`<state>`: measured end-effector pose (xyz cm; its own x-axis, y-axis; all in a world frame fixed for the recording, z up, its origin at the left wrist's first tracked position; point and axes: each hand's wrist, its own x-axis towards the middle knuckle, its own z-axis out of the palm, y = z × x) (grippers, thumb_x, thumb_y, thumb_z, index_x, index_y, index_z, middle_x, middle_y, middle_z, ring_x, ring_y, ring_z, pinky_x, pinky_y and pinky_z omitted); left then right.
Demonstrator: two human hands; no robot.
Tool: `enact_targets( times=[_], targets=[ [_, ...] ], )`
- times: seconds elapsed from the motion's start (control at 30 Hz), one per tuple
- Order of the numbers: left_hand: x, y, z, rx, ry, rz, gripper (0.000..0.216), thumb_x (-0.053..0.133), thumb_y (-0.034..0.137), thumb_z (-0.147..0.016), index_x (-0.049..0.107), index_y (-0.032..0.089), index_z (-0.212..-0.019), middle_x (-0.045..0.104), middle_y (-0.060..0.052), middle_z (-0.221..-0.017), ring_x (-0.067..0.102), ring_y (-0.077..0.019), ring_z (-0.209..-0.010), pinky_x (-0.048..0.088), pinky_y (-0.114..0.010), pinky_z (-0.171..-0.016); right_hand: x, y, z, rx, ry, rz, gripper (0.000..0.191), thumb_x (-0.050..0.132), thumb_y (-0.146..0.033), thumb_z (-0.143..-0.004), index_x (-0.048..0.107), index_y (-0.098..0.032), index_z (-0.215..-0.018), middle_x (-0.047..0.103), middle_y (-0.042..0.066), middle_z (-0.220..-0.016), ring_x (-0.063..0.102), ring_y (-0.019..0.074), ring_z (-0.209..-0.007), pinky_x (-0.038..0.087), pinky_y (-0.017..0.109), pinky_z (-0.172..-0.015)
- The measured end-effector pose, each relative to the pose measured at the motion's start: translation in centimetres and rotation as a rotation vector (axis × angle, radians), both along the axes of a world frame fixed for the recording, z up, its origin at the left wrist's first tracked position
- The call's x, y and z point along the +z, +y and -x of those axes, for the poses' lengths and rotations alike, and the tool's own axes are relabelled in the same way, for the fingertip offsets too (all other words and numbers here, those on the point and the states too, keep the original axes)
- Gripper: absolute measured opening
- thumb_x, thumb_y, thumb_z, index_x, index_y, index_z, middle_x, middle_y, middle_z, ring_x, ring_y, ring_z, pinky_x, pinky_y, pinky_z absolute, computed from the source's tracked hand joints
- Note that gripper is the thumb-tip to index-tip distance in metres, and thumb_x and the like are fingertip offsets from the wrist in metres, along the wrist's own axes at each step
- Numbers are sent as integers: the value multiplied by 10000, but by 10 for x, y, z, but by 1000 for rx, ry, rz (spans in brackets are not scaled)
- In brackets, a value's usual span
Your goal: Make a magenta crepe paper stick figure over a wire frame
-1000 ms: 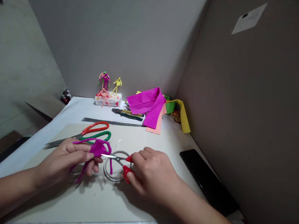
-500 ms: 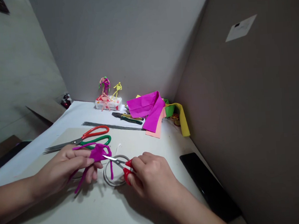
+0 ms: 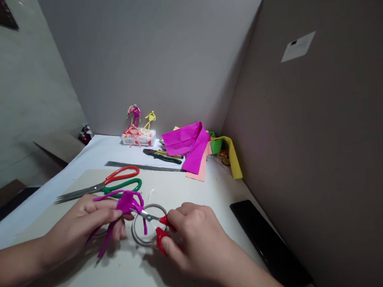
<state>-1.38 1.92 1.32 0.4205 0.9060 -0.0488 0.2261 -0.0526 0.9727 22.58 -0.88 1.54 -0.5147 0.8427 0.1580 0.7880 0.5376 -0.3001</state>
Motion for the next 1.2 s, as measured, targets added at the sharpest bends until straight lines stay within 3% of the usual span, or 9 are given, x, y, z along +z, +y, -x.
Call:
enact_targets(
  times=[0.27,0.5,0.87,1.2],
  targets=[
    [-1,-2,-3,36,32,-41,399,480,303,-841,681,180,-519,689,-59,-592,597,-168,-561,467,-243,-528,2,-3,4,-50,8,41,124,526,-284,-812,537,-194,-727,579,28,-694,478,137,-608,292,244,-558],
    [-6,-2,-3,51,24,-40,387,496,329,-827,685,192,-519,682,-43,-589,557,-140,-478,432,-221,-427,3,-5,7,-67,38,108,157,546,-263,-803,484,-197,-675,556,13,-669,452,123,-585,279,231,-544],
    [-11,-9,-2,62,91,-101,398,480,349,-865,658,164,-560,622,-30,-557,525,-134,-472,400,-230,-440,-1,-6,11,-51,69,127,146,543,-267,-809,484,-197,-696,556,14,-677,464,135,-622,288,246,-574],
    [-12,-9,-3,62,81,-160,370,475,268,-858,642,158,-547,573,12,-503,455,-82,-431,347,-185,-411,-5,-5,12,-22,101,121,137,527,-252,-813,486,-190,-698,540,17,-677,453,133,-626,289,248,-584]
  ],
)
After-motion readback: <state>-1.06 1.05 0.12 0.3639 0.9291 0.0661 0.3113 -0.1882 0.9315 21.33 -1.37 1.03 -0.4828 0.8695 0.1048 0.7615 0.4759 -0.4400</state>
